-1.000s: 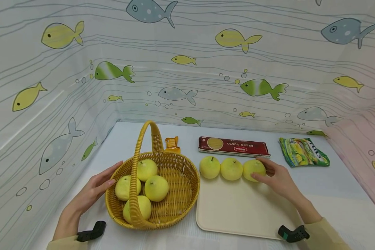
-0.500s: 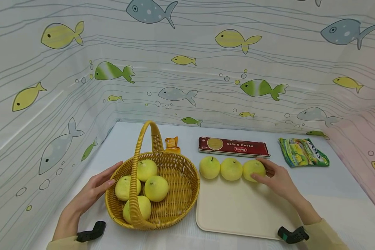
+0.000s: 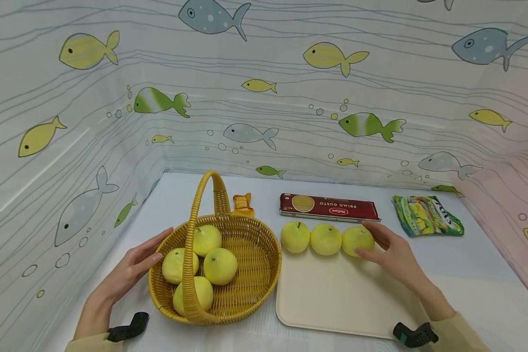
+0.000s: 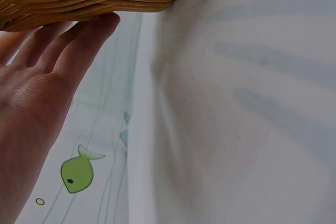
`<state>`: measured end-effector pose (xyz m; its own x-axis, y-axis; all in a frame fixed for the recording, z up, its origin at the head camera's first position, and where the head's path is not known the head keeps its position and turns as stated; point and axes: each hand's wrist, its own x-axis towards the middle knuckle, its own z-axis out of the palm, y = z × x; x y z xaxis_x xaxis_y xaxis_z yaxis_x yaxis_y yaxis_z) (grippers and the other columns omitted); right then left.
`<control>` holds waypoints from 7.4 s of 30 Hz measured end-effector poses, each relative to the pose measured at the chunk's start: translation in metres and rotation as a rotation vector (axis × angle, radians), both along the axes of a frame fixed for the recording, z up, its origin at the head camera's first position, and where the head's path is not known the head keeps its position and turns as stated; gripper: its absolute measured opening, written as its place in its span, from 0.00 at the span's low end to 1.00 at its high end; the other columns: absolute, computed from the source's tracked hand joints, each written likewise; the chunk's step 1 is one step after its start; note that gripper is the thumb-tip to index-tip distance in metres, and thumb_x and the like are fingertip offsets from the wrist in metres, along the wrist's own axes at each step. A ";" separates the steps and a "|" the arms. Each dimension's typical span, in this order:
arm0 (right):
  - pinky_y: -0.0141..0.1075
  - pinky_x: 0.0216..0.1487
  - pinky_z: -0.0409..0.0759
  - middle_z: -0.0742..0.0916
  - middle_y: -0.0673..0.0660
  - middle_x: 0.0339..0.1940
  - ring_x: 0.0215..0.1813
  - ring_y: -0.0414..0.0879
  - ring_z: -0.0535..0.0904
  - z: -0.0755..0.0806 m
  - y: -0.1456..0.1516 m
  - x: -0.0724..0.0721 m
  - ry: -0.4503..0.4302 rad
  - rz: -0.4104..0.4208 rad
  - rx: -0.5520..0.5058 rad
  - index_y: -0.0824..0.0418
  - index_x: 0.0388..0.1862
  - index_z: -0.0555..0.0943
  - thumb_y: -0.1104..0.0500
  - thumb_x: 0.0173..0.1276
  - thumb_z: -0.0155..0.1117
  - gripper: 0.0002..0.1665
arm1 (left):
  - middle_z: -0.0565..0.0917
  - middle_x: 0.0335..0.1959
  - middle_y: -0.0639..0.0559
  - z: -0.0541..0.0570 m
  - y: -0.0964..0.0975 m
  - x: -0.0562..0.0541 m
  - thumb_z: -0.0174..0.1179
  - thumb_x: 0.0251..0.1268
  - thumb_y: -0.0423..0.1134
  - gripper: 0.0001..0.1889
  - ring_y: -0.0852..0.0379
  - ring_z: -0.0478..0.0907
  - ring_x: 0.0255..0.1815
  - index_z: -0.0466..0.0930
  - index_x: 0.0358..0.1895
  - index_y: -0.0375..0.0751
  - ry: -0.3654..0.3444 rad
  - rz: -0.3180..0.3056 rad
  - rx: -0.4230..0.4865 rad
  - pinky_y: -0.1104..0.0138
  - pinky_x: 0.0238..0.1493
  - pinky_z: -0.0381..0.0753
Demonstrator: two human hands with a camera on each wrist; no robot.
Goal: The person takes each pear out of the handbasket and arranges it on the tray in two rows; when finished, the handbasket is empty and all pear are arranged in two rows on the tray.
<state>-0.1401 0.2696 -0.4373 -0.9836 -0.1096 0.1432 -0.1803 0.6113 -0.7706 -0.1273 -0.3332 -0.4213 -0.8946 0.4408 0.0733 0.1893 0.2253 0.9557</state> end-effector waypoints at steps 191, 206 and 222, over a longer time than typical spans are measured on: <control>0.28 0.52 0.77 0.87 0.46 0.49 0.48 0.34 0.80 0.031 -0.270 -0.008 0.102 0.632 0.278 0.56 0.59 0.79 0.40 0.55 0.78 0.37 | 0.60 0.78 0.62 -0.001 -0.001 0.000 0.43 0.79 0.30 0.29 0.80 0.58 0.72 0.51 0.79 0.35 0.012 -0.003 -0.016 0.82 0.63 0.64; 0.28 0.51 0.78 0.87 0.48 0.49 0.48 0.35 0.81 0.030 -0.269 -0.005 0.132 0.603 0.287 0.57 0.59 0.80 0.40 0.54 0.78 0.38 | 0.60 0.78 0.63 -0.003 -0.001 -0.001 0.42 0.79 0.30 0.29 0.79 0.57 0.73 0.51 0.79 0.35 0.022 -0.017 -0.007 0.82 0.63 0.65; 0.26 0.48 0.78 0.88 0.46 0.48 0.46 0.33 0.82 0.029 -0.266 -0.005 0.197 0.569 0.233 0.56 0.58 0.80 0.41 0.54 0.78 0.37 | 0.61 0.78 0.64 -0.002 -0.001 0.000 0.42 0.79 0.29 0.29 0.79 0.58 0.73 0.51 0.79 0.34 0.028 -0.021 -0.003 0.82 0.63 0.66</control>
<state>-0.1449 0.0032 -0.4084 -0.7202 -0.6565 0.2244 -0.6501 0.5256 -0.5488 -0.1277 -0.3340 -0.4231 -0.8826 0.4600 0.0970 0.2211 0.2241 0.9491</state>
